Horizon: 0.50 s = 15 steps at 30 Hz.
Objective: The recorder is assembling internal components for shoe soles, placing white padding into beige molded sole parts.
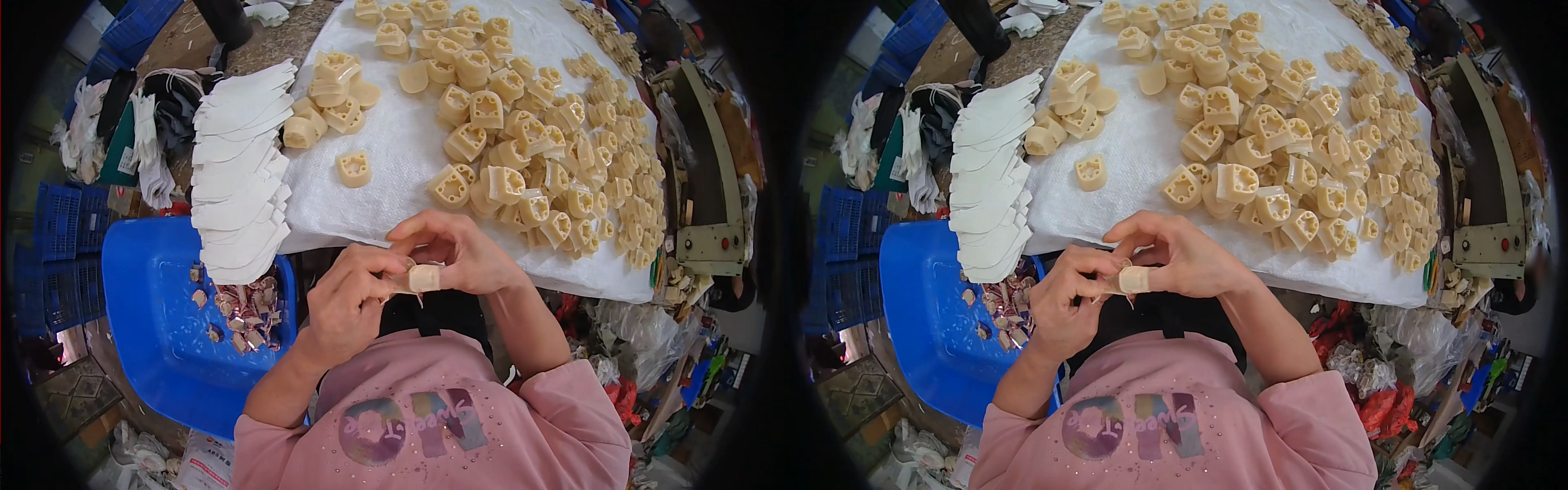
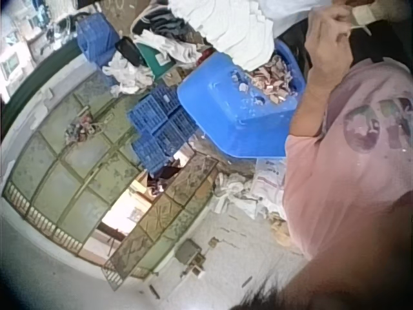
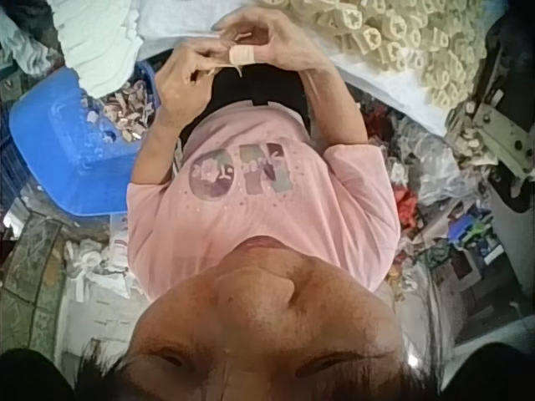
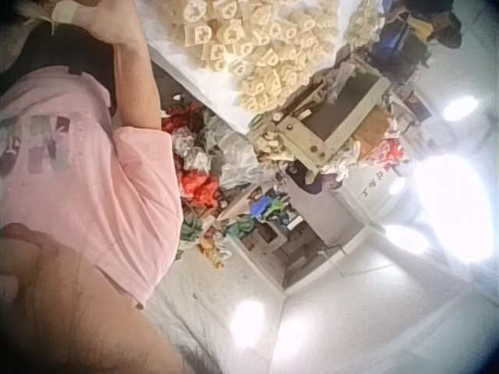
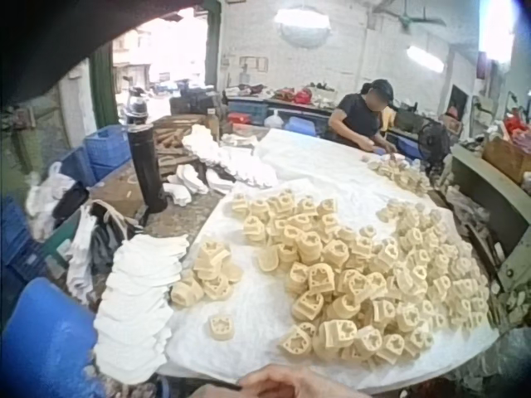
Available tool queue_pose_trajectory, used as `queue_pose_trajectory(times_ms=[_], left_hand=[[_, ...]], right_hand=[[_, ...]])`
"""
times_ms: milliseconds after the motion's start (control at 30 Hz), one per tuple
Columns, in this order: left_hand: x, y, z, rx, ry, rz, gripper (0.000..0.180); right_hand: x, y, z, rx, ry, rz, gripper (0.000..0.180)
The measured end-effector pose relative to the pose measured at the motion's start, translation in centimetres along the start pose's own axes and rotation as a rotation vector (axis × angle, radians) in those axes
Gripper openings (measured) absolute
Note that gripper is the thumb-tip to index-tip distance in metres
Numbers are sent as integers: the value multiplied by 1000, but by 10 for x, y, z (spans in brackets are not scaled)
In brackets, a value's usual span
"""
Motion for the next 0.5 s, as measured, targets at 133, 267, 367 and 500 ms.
queue_pose_trajectory(times_ms=[133, 267, 367, 500], left_hand=[[1, -3, 5, -20, -145, -5, 19], [-1, 3, -14, 161, -31, 66, 15], [1, 8, -26, 274, 310, 236, 12], [2, 19, -41, 432, 559, 419, 9]], right_hand=[[0, -2, 0, -17, 76, 44, 34], [-1, -10, 5, 23, 134, 101, 32], [4, -12, 5, -33, 406, 274, 29], [5, -6, -6, 284, 279, 253, 22]])
Point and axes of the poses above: each hand's wrist, its own y-axis away from the middle knuckle, its own x-axis out of the back of the hand, z = x × y, the point moved 7 cm from there along -y, towards the middle knuckle, and after that the axes turned 11 degrees about -z, right-handed, at the moved point
